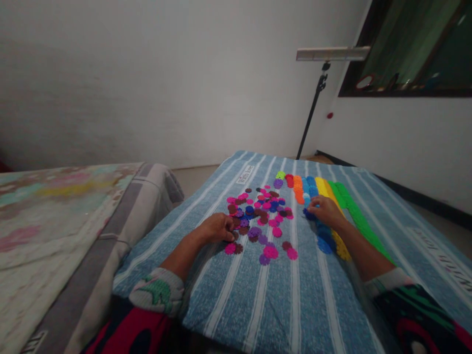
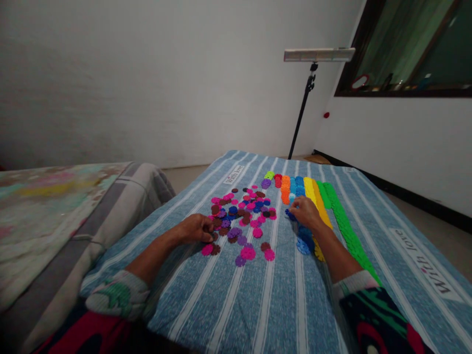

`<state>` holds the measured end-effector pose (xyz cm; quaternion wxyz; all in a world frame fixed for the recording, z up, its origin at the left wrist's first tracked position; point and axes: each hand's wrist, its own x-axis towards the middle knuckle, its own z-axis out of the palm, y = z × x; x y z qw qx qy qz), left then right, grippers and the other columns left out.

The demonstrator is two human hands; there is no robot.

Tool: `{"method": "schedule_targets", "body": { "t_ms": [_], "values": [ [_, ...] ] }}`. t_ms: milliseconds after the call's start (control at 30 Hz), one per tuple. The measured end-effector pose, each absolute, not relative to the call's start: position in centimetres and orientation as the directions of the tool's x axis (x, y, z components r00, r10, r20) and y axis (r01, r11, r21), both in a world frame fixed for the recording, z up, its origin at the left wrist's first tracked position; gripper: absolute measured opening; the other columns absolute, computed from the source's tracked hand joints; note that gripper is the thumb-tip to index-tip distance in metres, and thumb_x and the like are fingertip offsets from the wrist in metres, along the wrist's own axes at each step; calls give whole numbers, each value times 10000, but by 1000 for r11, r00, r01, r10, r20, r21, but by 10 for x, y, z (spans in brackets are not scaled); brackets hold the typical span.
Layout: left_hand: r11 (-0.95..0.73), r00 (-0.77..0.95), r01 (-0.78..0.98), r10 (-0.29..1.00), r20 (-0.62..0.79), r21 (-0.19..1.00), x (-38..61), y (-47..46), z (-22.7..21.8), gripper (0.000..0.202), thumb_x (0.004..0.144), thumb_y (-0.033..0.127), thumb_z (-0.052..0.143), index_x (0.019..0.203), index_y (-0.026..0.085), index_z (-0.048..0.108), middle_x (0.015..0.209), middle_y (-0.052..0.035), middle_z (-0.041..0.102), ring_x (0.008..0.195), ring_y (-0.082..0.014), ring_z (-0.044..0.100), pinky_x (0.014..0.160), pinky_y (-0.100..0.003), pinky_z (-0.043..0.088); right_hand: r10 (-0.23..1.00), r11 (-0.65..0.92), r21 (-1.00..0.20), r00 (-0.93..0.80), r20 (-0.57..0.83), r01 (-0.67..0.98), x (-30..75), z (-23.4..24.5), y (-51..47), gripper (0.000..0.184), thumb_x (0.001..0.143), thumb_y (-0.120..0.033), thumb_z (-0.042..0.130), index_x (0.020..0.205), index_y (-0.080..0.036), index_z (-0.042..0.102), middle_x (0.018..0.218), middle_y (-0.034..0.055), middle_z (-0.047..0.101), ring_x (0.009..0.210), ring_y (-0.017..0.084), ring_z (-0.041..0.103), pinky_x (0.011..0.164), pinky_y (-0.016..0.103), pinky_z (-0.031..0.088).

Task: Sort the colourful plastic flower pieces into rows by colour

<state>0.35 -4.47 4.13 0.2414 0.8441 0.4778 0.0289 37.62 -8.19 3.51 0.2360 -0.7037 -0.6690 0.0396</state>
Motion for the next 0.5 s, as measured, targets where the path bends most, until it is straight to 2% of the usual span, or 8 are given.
{"method": "schedule_targets", "body": {
  "t_ms": [100, 300, 500],
  "values": [
    [-422, 535, 799, 824, -186, 428, 3, -43, 40, 146, 565, 278, 657, 592, 168, 565, 541, 57, 496, 560, -99, 442, 546, -233, 264, 966, -41, -309, 117, 232, 950, 392, 24, -84, 154, 770, -179, 606, 640, -177, 689, 847, 49, 705, 905, 190, 637, 791, 252, 448],
    [-415, 542, 787, 818, -192, 457, 2, -44, 40, 153, 572, 279, 652, 597, 166, 553, 542, 52, 496, 560, -100, 443, 541, -233, 259, 971, -55, -256, 111, 211, 965, 392, 12, -82, 169, 780, -174, 590, 673, -165, 720, 855, 56, 710, 873, 174, 642, 760, 230, 444],
    [-444, 568, 764, 807, -163, 468, 1, -45, 38, 165, 582, 275, 651, 563, 163, 530, 525, 47, 470, 544, -99, 416, 536, -244, 253, 972, -65, -176, 103, 214, 982, 393, 10, -82, 185, 799, -177, 581, 716, -171, 746, 1017, 82, 705, 1015, 202, 621, 809, 245, 441]
  ]
}}
